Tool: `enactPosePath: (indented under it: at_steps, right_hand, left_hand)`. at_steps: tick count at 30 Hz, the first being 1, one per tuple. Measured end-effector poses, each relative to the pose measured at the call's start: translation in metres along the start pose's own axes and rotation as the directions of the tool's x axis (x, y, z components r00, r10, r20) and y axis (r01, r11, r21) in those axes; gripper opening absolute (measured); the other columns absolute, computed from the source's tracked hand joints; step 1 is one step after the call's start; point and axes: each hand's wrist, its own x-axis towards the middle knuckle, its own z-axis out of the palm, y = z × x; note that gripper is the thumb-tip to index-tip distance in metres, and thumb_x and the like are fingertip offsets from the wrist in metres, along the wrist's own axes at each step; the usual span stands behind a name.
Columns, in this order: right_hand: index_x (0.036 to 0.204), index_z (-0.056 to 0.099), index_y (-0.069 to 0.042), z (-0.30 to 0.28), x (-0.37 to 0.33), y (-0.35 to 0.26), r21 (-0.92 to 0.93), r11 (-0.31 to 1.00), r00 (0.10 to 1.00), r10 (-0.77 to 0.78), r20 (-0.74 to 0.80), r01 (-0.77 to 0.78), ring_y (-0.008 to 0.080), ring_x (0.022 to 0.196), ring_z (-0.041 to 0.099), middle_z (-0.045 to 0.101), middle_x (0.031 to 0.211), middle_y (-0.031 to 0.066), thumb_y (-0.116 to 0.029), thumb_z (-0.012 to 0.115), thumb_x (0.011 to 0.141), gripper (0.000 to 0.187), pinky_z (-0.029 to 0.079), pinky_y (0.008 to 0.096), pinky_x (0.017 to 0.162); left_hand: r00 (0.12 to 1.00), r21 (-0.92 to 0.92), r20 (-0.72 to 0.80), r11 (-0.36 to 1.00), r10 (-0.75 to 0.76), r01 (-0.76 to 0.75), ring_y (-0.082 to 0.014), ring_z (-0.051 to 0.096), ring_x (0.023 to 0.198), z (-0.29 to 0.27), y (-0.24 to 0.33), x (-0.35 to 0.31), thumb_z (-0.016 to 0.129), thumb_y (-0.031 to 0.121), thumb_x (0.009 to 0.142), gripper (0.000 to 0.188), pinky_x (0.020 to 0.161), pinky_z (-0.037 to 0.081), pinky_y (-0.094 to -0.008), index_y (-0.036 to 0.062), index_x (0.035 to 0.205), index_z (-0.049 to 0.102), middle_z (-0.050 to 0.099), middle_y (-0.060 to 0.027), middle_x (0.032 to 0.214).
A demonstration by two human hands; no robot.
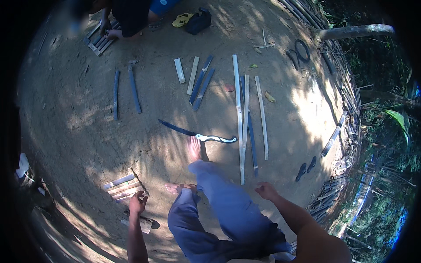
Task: The person measures several bamboo strips with a measuring tape and trims the ends with an axe while sitting on the ground.
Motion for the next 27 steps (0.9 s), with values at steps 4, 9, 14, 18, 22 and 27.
enactPosePath:
  at_steps: [4, 9, 14, 18, 22, 27]
  right_hand:
    - [0.124, 0.07, -0.009, 0.0, -0.044, 0.069, -0.05, 0.996, 0.997, -0.072, -0.018, 0.071, 0.0298, 0.096, 0.074, 0.077, 0.098, 0.0132, -0.036, 0.076, 0.088, 0.045, 0.058, 0.0393, 0.086]
    - [0.121, 0.07, -0.008, -0.032, -0.043, 0.047, 0.247, 0.968, 0.986, 0.009, 0.164, -0.05, 0.0332, 0.103, 0.072, 0.076, 0.107, 0.0154, -0.029, 0.068, 0.092, 0.036, 0.056, 0.0414, 0.089]
    - [0.128, 0.065, -0.001, -0.122, 0.119, -0.027, 0.355, 0.933, 0.987, -0.101, 0.127, 0.05, 0.0279, 0.108, 0.071, 0.073, 0.117, 0.0189, -0.022, 0.058, 0.101, 0.035, 0.053, 0.0382, 0.092]
    - [0.132, 0.061, -0.001, -0.265, 0.223, -0.137, 0.618, 0.786, 0.998, 0.035, -0.049, 0.003, 0.0207, 0.093, 0.073, 0.075, 0.104, 0.014, -0.015, 0.068, 0.096, 0.039, 0.057, 0.0346, 0.081]
    - [0.133, 0.06, 0.0, -0.348, 0.271, -0.164, 0.762, 0.647, 0.978, 0.18, -0.103, -0.038, 0.0149, 0.083, 0.07, 0.074, 0.095, 0.0092, -0.016, 0.069, 0.097, 0.041, 0.056, 0.03, 0.075]
    - [0.135, 0.059, -0.001, -0.345, 0.305, -0.114, 0.609, 0.739, 0.952, 0.288, 0.104, -0.29, 0.0151, 0.083, 0.07, 0.073, 0.094, 0.0091, -0.018, 0.067, 0.096, 0.043, 0.056, 0.0291, 0.065]
  left_hand:
    - [0.984, 0.16, -0.024, 0.972, 0.176, -0.17, -0.0319, 0.074, 0.086, -0.049, 0.062, 0.056, 0.075, 0.027, 0.088, 0.039, 0.079, 0.057, -0.0439, 0.0083, 0.122, 0.07, 0.075, -0.0153, 0.103]
    - [0.989, 0.27, 0.067, 0.952, 0.133, -0.146, -0.0343, 0.071, 0.1, -0.115, 0.223, 0.163, 0.075, 0.027, 0.087, 0.042, 0.086, 0.057, -0.0436, 0.0094, 0.125, 0.068, 0.074, -0.0157, 0.11]
    - [0.958, 0.196, 0.039, 0.938, 0.284, -0.286, -0.0373, 0.071, 0.1, -0.131, 0.368, 0.334, 0.074, 0.023, 0.087, 0.039, 0.086, 0.057, -0.046, 0.0087, 0.123, 0.068, 0.073, -0.0195, 0.108]
    - [0.94, 0.268, 0.026, 0.904, 0.339, -0.334, -0.038, 0.07, 0.1, -0.128, 0.476, 0.51, 0.075, 0.024, 0.087, 0.037, 0.087, 0.057, -0.0465, 0.0079, 0.12, 0.069, 0.072, -0.0186, 0.105]
    - [0.889, 0.367, -0.268, 0.892, 0.373, -0.263, -0.0403, 0.07, 0.097, -0.145, 0.576, 0.692, 0.074, 0.024, 0.087, 0.034, 0.084, 0.057, -0.0479, 0.0062, 0.115, 0.069, 0.072, -0.0193, 0.103]
    - [0.854, 0.333, -0.407, 0.923, 0.324, -0.192, -0.0448, 0.069, 0.099, -0.163, 0.644, 0.865, 0.066, 0.031, 0.09, 0.044, 0.087, 0.055, -0.0529, 0.0065, 0.127, 0.064, 0.072, -0.0251, 0.103]
